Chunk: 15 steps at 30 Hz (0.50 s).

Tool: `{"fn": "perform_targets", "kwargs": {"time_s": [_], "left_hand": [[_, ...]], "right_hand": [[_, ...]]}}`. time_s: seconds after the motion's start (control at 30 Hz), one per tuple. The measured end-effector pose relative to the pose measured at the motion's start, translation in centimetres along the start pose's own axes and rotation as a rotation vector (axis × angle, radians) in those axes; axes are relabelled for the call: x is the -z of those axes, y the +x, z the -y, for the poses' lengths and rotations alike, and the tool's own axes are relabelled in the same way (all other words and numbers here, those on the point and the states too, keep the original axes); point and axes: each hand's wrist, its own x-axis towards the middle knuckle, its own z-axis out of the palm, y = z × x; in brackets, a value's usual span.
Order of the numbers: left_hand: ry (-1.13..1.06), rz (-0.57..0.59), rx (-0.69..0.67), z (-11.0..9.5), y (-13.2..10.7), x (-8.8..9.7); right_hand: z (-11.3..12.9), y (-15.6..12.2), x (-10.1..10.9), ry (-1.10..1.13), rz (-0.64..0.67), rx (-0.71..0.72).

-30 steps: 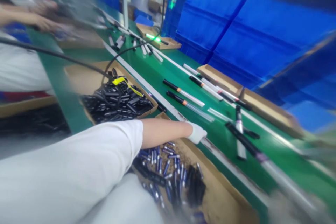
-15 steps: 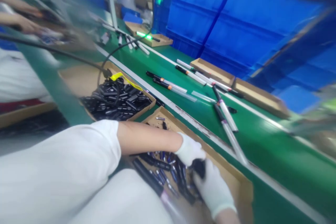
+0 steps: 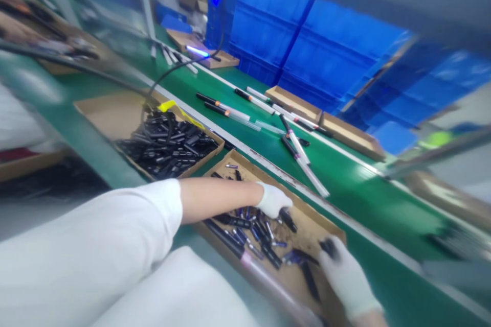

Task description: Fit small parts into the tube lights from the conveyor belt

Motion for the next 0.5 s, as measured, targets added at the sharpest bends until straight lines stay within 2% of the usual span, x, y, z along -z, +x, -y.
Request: {"fn": "perform_targets", "kwargs": {"time_s": [0.07,0.17,0.23,0.37,0.5], "left_hand": [[-0.018,-0.01,-0.035,-0.3,-0.9,0.1],[-0.01,0.062,-0.095,-1.7,-2.3,-0.9],[-0.069,0.081,-0.082,-2.8,-2.9,-2.1],[-0.208,0.012,0.012,-4.3,-3.2,-4.1],[-0.224,0.011,0.038,-4.5,-3.3,-4.0]], "right_hand": [[-1.1,-1.5,0.0,0.027,0.094,-0.01],[-0.7,-3.1,-1.3,-0.014,0.182,-0.018],[0.4,-3.3,-2.5,-0.054,0.183,-0.028],[2.0,-2.9,-3.9,-0.09,0.166,-0.066],[2.3,-3.1,-3.8,-0.125,0.15,-0.113]]}}
